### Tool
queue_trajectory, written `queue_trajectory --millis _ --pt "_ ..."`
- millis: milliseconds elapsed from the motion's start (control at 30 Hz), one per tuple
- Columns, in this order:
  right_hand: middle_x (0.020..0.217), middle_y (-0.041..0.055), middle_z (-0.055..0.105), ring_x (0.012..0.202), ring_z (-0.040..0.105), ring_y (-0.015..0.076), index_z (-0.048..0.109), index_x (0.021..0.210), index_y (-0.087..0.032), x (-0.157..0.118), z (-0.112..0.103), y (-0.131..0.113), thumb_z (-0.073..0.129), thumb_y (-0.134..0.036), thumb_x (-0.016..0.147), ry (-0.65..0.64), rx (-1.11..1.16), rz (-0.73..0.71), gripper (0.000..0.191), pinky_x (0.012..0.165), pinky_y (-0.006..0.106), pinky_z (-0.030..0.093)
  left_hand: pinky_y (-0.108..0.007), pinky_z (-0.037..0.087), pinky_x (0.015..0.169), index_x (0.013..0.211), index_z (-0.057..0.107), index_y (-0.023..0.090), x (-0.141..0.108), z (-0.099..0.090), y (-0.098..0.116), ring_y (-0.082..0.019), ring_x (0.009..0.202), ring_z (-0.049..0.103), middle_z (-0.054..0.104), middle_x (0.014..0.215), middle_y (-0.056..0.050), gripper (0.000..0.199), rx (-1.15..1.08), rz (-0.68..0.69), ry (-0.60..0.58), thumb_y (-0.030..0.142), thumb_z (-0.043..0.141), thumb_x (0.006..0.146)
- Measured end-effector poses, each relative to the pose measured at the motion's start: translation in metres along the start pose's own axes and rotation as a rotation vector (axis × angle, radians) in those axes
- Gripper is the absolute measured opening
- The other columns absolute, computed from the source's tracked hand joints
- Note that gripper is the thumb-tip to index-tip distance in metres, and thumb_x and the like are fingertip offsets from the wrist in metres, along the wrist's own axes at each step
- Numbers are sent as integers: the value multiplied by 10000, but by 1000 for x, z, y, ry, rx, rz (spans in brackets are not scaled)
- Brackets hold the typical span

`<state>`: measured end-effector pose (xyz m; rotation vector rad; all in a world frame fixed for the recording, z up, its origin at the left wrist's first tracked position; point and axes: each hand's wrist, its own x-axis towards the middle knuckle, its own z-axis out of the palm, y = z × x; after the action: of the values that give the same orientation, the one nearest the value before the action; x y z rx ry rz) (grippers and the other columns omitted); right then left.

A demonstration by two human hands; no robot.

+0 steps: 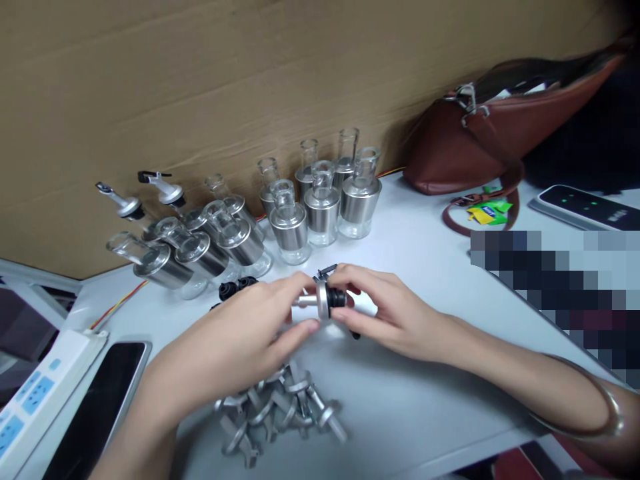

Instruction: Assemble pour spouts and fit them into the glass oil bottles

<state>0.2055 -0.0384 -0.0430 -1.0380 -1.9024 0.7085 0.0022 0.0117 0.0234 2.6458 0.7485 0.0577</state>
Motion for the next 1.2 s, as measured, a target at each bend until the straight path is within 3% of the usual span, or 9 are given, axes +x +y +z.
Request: queue_trajectory --millis 100,267,367,533,667,833,967,1100,1200 --pt "798 14 569 712 530 144 526 933 -208 -1 2 0 606 -262 865 80 112 97 118 604 250 418 -247 516 682 1110 523 230 -1 -3 -4 -161 850 673 681 994 -18 192 -48 -27 93 349 467 969" --pt "774 -20 601 689 584 118 496 943 -213 0 10 -3 670 -235 812 198 520 314 219 638 247 458 -236 448 562 906 538 203 5 0 -3 -148 665 613 652 788 14 130 23 -5 187 270 445 968" --pt "744 -26 642 656 628 106 486 956 -207 3 12 -2 638 -275 850 164 771 402 197 648 249 500 -243 428 534 838 510 187 10 6 2 -147 598 587 633 732 15 111 84 -1 259 207 468 938" --pt "819 -12 657 709 641 100 574 1022 -197 5 13 6 692 -336 829 220 953 436 266 663 241 553 -250 452 580 876 514 183 13 8 7 -143 645 602 638 779 6 144 66 50 250 221 418 976" --pt "896 -8 630 741 629 95 648 967 -213 4 13 10 723 -351 806 265 1035 459 225 636 217 557 -258 453 654 882 540 179 12 6 2 -143 714 601 642 819 -6 213 38 122 209 162 358 989" --pt "970 9 630 841 628 120 634 975 -223 4 14 5 685 -388 836 171 1015 435 222 728 263 567 -265 422 602 740 543 169 15 8 -3 -132 585 531 595 678 14 259 161 156 223 197 420 966" --pt "968 4 615 893 608 124 602 965 -224 4 13 1 635 -388 870 184 990 424 192 790 281 545 -289 455 635 801 589 153 17 12 -3 -175 696 579 602 768 -26 221 179 190 230 216 451 962" --pt "785 -36 577 668 575 80 562 913 -217 6 10 -1 629 -417 869 201 1001 502 216 584 191 485 -291 446 634 771 548 163 15 11 -1 -157 660 538 551 747 -8 209 106 196 168 188 440 948" --pt "697 -50 537 557 514 55 553 862 -195 7 8 -3 671 -507 810 181 959 596 337 482 159 415 -290 454 659 820 521 166 14 8 -1 -154 695 539 545 780 -12 123 77 201 240 140 449 917"
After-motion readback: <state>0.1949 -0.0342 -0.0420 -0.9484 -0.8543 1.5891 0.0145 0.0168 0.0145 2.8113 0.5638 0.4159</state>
